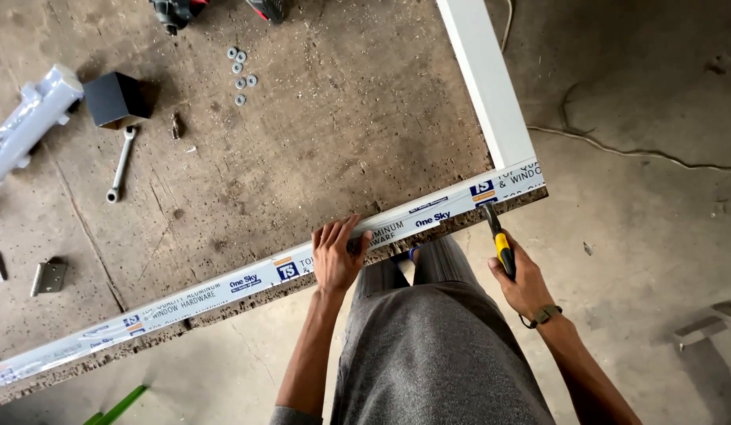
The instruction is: Using a utility knife to score and cut the protective plastic film on an aluminum profile.
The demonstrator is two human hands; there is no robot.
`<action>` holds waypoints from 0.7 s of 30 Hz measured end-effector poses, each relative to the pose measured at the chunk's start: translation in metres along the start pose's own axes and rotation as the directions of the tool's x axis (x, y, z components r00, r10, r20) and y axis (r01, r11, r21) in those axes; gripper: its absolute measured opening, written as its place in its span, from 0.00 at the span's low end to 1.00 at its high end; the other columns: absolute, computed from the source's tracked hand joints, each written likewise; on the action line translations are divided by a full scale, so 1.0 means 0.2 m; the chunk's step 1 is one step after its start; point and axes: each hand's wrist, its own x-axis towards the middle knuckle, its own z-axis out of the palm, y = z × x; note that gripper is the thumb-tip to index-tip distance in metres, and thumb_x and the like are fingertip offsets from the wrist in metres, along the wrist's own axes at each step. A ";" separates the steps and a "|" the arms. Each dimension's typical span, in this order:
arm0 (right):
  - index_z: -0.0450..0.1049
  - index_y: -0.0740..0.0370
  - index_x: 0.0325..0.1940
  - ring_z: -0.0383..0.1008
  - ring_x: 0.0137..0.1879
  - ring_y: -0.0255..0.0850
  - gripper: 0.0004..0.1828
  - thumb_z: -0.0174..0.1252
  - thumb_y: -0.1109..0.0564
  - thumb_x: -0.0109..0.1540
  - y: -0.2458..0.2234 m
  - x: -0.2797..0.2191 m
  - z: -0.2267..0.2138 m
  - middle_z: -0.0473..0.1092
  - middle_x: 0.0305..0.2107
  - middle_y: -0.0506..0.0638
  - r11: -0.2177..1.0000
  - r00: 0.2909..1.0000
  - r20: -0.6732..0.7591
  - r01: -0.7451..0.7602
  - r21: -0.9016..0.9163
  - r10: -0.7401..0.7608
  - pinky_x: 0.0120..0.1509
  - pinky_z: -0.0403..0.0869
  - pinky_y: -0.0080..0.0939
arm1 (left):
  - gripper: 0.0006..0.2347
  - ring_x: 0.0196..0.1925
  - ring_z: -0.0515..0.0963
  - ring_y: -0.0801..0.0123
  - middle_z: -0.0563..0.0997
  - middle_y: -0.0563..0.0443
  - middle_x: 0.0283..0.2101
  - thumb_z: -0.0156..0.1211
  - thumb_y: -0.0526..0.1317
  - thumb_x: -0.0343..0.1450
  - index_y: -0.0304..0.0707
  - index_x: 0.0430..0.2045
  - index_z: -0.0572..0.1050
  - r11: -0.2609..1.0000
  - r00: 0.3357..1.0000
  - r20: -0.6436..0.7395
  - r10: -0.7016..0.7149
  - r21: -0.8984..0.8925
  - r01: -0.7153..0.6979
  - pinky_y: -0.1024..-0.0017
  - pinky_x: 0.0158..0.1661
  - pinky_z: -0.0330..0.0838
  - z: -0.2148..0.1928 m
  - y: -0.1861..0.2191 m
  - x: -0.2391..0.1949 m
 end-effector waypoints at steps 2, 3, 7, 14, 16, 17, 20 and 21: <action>0.56 0.61 0.78 0.70 0.64 0.65 0.37 0.54 0.45 0.68 0.00 0.00 0.00 0.70 0.54 0.68 1.000 1.000 -0.007 -0.017 0.005 0.017 0.67 0.70 0.63 | 0.15 0.49 0.82 0.65 0.84 0.52 0.44 0.64 0.50 0.72 0.45 0.48 0.81 1.000 1.000 -0.001 -0.005 0.006 0.005 0.67 0.52 0.68 0.01 -0.01 0.01; 0.57 0.59 0.77 0.75 0.54 0.63 0.36 0.53 0.44 0.68 0.00 0.00 0.00 0.73 0.48 0.69 0.996 0.997 0.010 -0.082 0.025 0.082 0.60 0.73 0.61 | 0.15 0.49 0.82 0.66 0.84 0.53 0.43 0.63 0.51 0.72 0.45 0.48 0.81 1.000 1.000 0.000 0.000 0.013 0.000 0.68 0.52 0.68 0.00 0.00 0.01; 0.59 0.59 0.76 0.81 0.37 0.59 0.35 0.54 0.43 0.68 0.03 0.02 0.01 0.74 0.34 0.68 0.979 0.980 0.043 -0.199 0.045 0.197 0.45 0.77 0.56 | 0.15 0.49 0.82 0.67 0.84 0.54 0.43 0.63 0.51 0.72 0.47 0.48 0.81 0.999 1.000 0.008 0.007 0.031 -0.007 0.67 0.52 0.68 0.00 -0.01 0.00; 0.61 0.58 0.74 0.79 0.27 0.49 0.34 0.55 0.43 0.66 -0.04 0.00 -0.02 0.74 0.21 0.57 0.972 0.972 0.049 -0.233 0.034 0.231 0.35 0.75 0.50 | 0.15 0.49 0.82 0.68 0.84 0.55 0.44 0.60 0.54 0.74 0.48 0.48 0.81 0.999 1.000 0.003 -0.022 0.026 0.022 0.68 0.52 0.68 -0.04 0.05 0.05; 0.53 0.61 0.80 0.79 0.52 0.59 0.37 0.51 0.47 0.69 -0.14 -0.06 -0.03 0.77 0.46 0.68 0.983 0.985 0.079 -0.159 0.092 0.152 0.55 0.76 0.58 | 0.15 0.48 0.82 0.66 0.84 0.53 0.42 0.59 0.52 0.75 0.45 0.47 0.81 1.000 1.000 -0.007 -0.004 0.006 0.004 0.68 0.51 0.68 -0.09 0.07 0.05; 0.53 0.61 0.80 0.79 0.52 0.59 0.37 0.51 0.47 0.69 -0.21 -0.09 -0.02 0.77 0.46 0.68 0.983 0.985 0.085 -0.156 0.093 0.148 0.55 0.76 0.58 | 0.15 0.48 0.82 0.66 0.84 0.53 0.42 0.59 0.52 0.75 0.45 0.47 0.81 1.000 1.000 -0.008 -0.007 0.013 0.007 0.68 0.51 0.68 -0.07 0.05 0.04; 0.52 0.62 0.79 0.73 0.63 0.62 0.39 0.53 0.49 0.66 -0.32 -0.15 0.03 0.75 0.53 0.68 0.998 0.988 0.144 -0.060 0.035 0.054 0.64 0.72 0.63 | 0.15 0.48 0.82 0.68 0.84 0.55 0.42 0.60 0.53 0.74 0.47 0.46 0.81 1.000 1.000 -0.016 -0.006 0.011 0.006 0.68 0.52 0.68 -0.04 0.02 0.03; 0.53 0.60 0.79 0.72 0.64 0.62 0.38 0.54 0.49 0.66 -0.29 -0.14 0.06 0.74 0.54 0.68 0.999 0.985 0.172 -0.027 0.024 0.023 0.66 0.72 0.63 | 0.15 0.48 0.82 0.68 0.84 0.55 0.42 0.60 0.53 0.74 0.47 0.46 0.81 1.000 1.000 -0.019 0.000 0.014 0.000 0.68 0.51 0.68 -0.03 0.02 0.03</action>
